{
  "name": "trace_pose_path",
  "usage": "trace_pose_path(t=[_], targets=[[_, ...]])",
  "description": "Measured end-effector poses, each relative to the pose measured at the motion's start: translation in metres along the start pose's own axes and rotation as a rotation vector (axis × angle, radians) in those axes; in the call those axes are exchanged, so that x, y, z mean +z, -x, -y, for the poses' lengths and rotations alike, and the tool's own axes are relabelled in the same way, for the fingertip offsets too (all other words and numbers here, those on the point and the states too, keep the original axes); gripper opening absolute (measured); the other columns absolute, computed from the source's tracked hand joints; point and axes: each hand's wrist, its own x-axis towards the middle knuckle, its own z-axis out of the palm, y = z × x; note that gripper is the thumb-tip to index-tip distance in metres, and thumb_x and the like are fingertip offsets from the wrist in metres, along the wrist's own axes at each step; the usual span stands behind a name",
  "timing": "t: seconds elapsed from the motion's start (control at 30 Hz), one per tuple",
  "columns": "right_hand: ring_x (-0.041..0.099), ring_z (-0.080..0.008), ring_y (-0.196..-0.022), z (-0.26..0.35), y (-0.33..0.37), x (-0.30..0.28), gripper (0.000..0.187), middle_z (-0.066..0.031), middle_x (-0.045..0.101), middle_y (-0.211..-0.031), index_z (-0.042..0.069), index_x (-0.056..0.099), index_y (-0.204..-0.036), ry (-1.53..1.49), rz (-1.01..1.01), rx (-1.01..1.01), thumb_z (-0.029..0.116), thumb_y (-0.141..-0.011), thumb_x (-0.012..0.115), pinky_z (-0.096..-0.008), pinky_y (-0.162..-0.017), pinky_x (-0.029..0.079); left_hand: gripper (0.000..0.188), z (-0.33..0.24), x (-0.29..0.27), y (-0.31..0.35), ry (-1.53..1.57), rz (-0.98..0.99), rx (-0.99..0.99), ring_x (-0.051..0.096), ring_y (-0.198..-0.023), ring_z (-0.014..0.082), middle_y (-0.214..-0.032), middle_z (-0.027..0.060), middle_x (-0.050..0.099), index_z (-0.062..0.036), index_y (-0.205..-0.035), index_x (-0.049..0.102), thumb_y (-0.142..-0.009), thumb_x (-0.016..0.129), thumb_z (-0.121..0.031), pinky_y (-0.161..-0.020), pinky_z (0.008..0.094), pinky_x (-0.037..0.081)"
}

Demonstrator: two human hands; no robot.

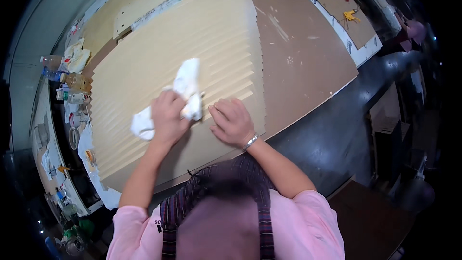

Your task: The person sands the edges of a stack of wood slats using a sanding block, applies a finish with a brush, wipes the surfaces with a cloth, and uses a scraper to clean the grooves between the slats.

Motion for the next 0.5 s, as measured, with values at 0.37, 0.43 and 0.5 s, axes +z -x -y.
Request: trace_pose_path(t=[0.37, 0.43, 0.5], targets=[[0.061, -0.0300, -0.108, 0.000, -0.010, -0.009, 0.047, -0.0104, 0.058, -0.117, 0.006, 0.067, -0.120, -0.083, 0.050, 0.008, 0.030, -0.080, 0.072, -0.0470, -0.095, 0.048, 0.023, 0.099, -0.110, 0.074, -0.132, 0.087, -0.164, 0.060, -0.085, 0.0338, -0.091, 0.0114, 0.060, -0.0053, -0.091, 0.065, -0.068, 0.072, -0.008, -0.074, 0.0454, 0.045], [0.061, -0.0301, -0.109, -0.001, -0.009, -0.012, 0.048, -0.0103, 0.058, -0.118, 0.006, 0.067, -0.121, -0.098, 0.057, 0.003, 0.029, -0.079, 0.073, -0.0471, -0.094, 0.048, 0.025, 0.082, -0.122, 0.040, -0.018, 0.001, -0.392, 0.061, -0.087, 0.0369, -0.094, 0.0147, 0.061, -0.0024, -0.096, 0.066, -0.072, 0.069, -0.005, -0.078, 0.0471, 0.047], [0.061, -0.0301, -0.108, -0.004, -0.008, -0.013, 0.049, -0.0104, 0.058, -0.118, 0.006, 0.066, -0.121, -0.073, 0.036, -0.004, 0.029, -0.078, 0.073, -0.0472, -0.093, 0.048, 0.032, 0.060, -0.081, -0.016, 0.126, -0.056, -0.162, 0.062, -0.095, 0.0406, -0.105, 0.0202, 0.064, -0.0001, -0.106, 0.065, -0.074, 0.067, -0.001, -0.084, 0.0467, 0.050]])
